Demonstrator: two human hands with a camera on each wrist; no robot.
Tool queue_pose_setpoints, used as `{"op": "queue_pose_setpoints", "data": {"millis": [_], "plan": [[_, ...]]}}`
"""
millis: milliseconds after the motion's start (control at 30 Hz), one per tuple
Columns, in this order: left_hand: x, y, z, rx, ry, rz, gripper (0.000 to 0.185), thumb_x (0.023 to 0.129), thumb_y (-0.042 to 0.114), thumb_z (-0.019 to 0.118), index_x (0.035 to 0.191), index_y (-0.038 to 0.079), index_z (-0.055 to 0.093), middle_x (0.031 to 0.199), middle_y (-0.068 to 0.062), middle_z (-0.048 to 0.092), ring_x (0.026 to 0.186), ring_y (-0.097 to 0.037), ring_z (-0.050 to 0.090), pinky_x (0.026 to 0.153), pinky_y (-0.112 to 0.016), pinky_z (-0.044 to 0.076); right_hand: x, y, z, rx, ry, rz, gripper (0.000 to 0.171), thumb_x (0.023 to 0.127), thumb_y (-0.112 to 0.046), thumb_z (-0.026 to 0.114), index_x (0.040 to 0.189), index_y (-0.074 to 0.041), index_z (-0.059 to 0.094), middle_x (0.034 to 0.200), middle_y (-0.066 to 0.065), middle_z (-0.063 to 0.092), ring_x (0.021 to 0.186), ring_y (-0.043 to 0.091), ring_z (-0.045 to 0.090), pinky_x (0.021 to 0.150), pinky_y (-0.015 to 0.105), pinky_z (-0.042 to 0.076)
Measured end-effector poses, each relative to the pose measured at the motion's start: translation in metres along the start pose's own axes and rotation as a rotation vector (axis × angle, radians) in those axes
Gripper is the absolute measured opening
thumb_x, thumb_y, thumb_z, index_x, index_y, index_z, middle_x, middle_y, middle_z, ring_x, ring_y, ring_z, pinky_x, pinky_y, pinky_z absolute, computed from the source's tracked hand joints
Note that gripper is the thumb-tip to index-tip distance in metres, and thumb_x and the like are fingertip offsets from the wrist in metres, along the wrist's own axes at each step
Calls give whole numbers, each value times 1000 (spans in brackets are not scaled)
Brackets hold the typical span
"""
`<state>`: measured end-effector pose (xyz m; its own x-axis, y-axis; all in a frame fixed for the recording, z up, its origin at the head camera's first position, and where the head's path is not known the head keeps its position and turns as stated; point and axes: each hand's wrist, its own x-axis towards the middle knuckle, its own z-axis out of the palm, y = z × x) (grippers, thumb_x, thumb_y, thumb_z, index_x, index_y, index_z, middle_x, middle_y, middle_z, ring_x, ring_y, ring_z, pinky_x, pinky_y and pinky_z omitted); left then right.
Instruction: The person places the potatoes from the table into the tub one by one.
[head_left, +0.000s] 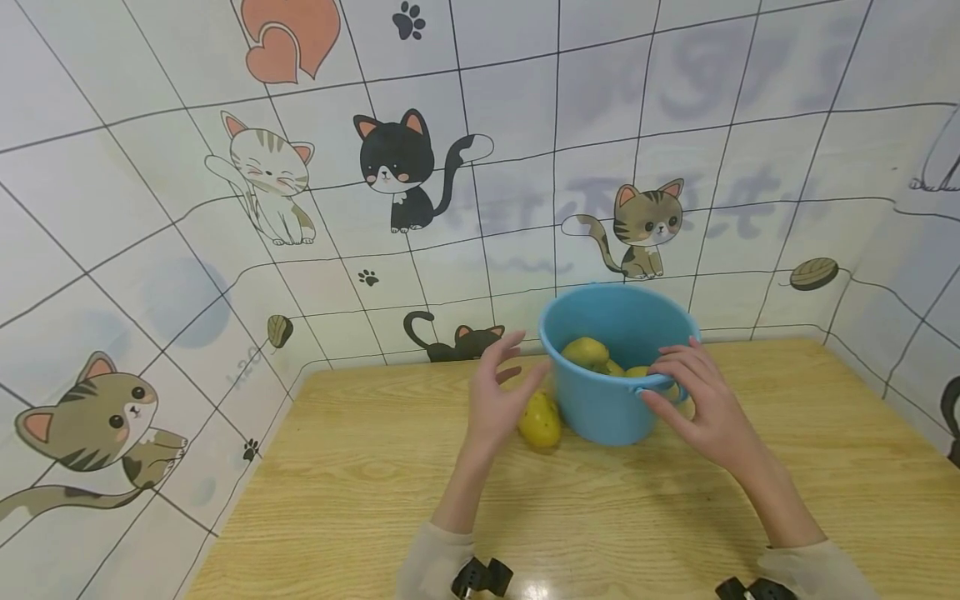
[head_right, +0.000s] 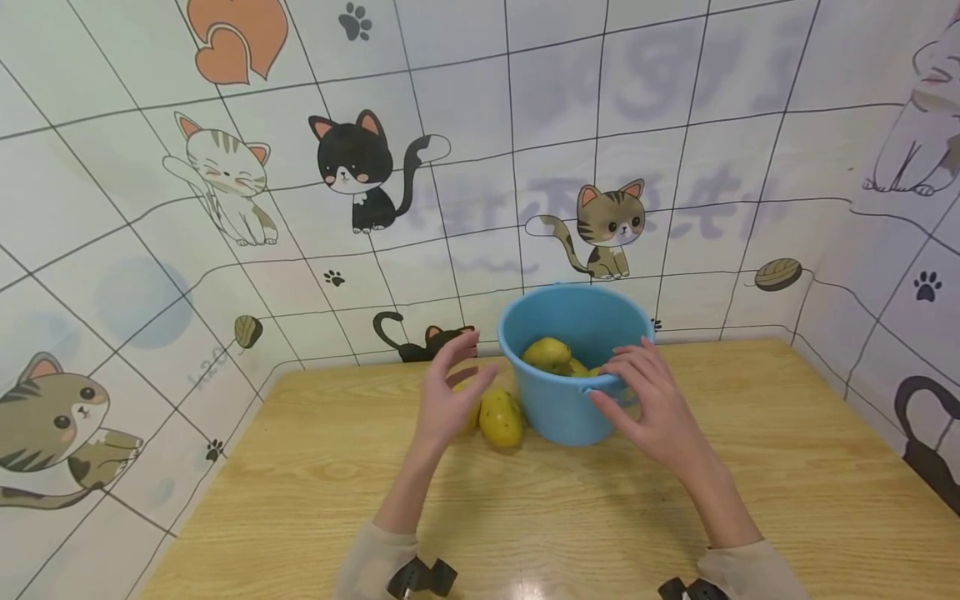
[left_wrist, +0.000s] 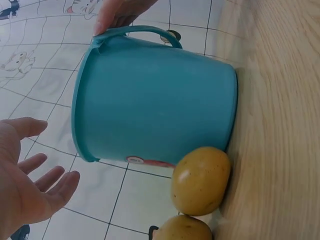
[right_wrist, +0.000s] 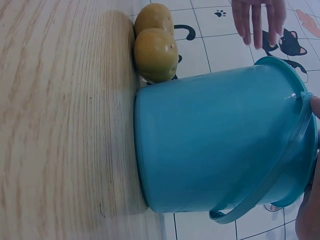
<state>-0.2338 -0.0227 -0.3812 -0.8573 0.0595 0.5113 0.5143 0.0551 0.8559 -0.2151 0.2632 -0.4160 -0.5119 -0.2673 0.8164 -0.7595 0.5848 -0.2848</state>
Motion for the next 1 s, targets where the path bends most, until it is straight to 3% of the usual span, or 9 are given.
{"op": "queue_pose_setpoints", "data": {"millis": [300, 667, 1000], "plan": [[-4, -13, -18, 100, 7, -26, 50, 89, 12, 77, 136, 10, 61, 137, -8, 60, 121, -25, 55, 99, -47, 51, 0, 0, 0, 7, 3, -2, 35, 100, -42, 62, 103, -8, 68, 105, 5, 64, 123, 32, 49, 121, 57, 14], [-9, -34, -35, 140, 30, -48, 46, 88, 14, 78, 131, 6, 64, 134, -13, 60, 120, -34, 55, 99, -55, 49, 0, 0, 0, 11, 8, -8, 37, 100, -44, 60, 103, -8, 68, 105, 5, 64, 123, 33, 49, 120, 58, 14], [-10, -49, -46, 255, -39, -108, 51, 87, 15, 76, 134, 4, 61, 136, -16, 58, 121, -39, 51, 100, -58, 47, -1, 0, 0, 7, -3, 7, 33, 99, -41, 63, 103, -8, 68, 105, 5, 64, 124, 33, 49, 120, 57, 14]]}}
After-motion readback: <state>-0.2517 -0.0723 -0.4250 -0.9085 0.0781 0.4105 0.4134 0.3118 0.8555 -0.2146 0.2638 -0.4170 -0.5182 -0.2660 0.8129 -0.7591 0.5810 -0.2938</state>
